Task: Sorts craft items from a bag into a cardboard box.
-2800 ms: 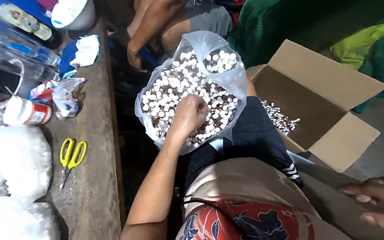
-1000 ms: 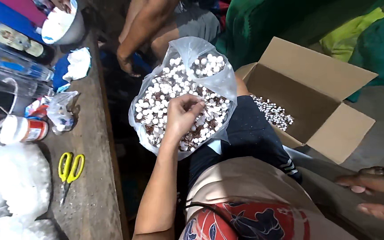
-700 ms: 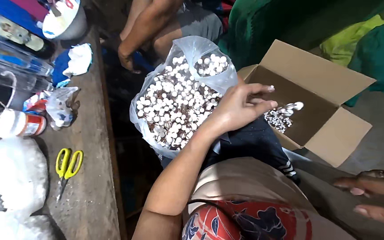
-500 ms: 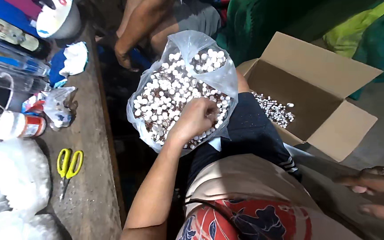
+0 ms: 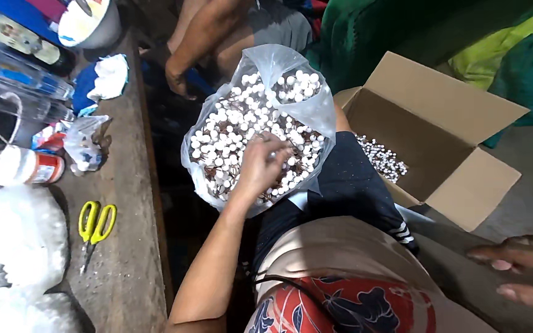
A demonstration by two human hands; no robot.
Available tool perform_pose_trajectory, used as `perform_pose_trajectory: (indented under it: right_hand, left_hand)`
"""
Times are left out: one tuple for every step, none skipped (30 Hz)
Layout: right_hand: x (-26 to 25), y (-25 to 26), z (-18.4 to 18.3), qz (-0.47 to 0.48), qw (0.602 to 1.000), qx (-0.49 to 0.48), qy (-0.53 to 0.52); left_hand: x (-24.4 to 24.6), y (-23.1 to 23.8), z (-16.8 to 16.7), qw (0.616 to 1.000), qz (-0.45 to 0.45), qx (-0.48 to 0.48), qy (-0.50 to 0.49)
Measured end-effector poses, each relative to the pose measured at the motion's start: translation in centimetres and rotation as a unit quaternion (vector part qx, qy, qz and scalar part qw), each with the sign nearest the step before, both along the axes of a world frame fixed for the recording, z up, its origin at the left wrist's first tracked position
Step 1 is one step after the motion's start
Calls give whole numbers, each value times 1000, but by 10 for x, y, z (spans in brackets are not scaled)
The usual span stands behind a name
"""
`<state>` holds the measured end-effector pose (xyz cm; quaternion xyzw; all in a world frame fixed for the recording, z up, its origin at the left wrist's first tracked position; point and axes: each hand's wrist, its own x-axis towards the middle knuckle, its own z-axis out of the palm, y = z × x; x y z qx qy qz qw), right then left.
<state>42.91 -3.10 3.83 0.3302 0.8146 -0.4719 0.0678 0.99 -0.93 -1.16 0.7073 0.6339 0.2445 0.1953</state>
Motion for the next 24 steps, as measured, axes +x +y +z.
perform_pose_trajectory:
  right_hand:
    - [0, 0, 0, 1, 1000, 0, 0]
    - [0, 1, -1, 1, 1000, 0, 1]
    - [-1, 1, -1, 1, 1000, 1, 1]
    - [0, 1, -1, 1, 1000, 2, 2]
    - [0, 0, -2, 1, 1000, 3, 2]
    - [1, 0, -2, 0, 1000, 4, 2]
    - [1, 0, -2, 0, 1000, 4, 4]
    - [2, 0, -3, -1, 1000, 5, 6]
    - [2, 0, -3, -2, 1000, 4, 9]
    - [2, 0, -3, -2, 1000, 2, 10]
    - [2, 0, -3, -1, 1000, 0, 9]
    - [2, 0, -3, 1, 1000, 0, 8]
    - [1, 1, -3, 3, 1000, 5, 11]
    - [0, 1, -3, 4, 1000, 13, 15]
    - [-2, 0, -4, -1, 999, 28, 24]
    - [-3, -2, -4, -9, 999, 45, 29]
    - [-4, -4, -4, -20, 997, 64, 33]
    - [-4, -5, -5, -27, 996, 80, 36]
    - [-5, -5, -5, -29, 995, 89, 36]
    - [-5, -6, -5, -28, 995, 91, 34]
    - [-5, -6, -5, -26, 995, 89, 33]
    - [-4, -6, -6, -24, 995, 86, 32]
    - [-3, -6, -8, -21, 996, 82, 33]
    - [-2, -5, -9, -17, 997, 73, 32]
  left_hand:
    - [-4, 1, 5, 999, 23, -6, -49]
    - [-8, 1, 8, 995, 36, -21, -88]
    - [-11, 1, 10, 990, 46, -39, -124]
    - [-12, 1, 11, 986, 51, -48, -153]
    - [-13, 1, 11, 982, 55, -50, -172]
    - [-13, 1, 11, 979, 60, -49, -190]
    - [-13, 1, 12, 974, 63, -46, -212]
    - [-13, 1, 14, 967, 64, -49, -240]
    - [-13, 2, 16, 960, 62, -56, -266]
    - [-14, 2, 18, 957, 64, -64, -274]
    - [-14, 2, 18, 962, 75, -63, -255]
    - [-13, 2, 19, 969, 85, -60, -226]
    - [-11, 0, 21, 972, 84, -60, -212]
    - [-8, -4, 24, 972, 73, -65, -214]
    - [-2, -7, 27, 970, 57, -69, -224]
    - [5, -8, 28, 969, 44, -68, -232]
    - [12, -7, 26, 970, 36, -63, -231]
    - [17, -5, 24, 976, 38, -48, -211]
    - [19, -3, 23, 983, 48, -29, -177]
    - [18, -2, 23, 988, 61, -16, -141]
    - [17, -2, 25, 991, 69, -17, -111]
    - [18, -2, 27, 993, 64, -30, -92]
    - [22, -2, 31, 994, 42, -52, -84]
    - [29, 0, 36, 993, 9, -80, -88]
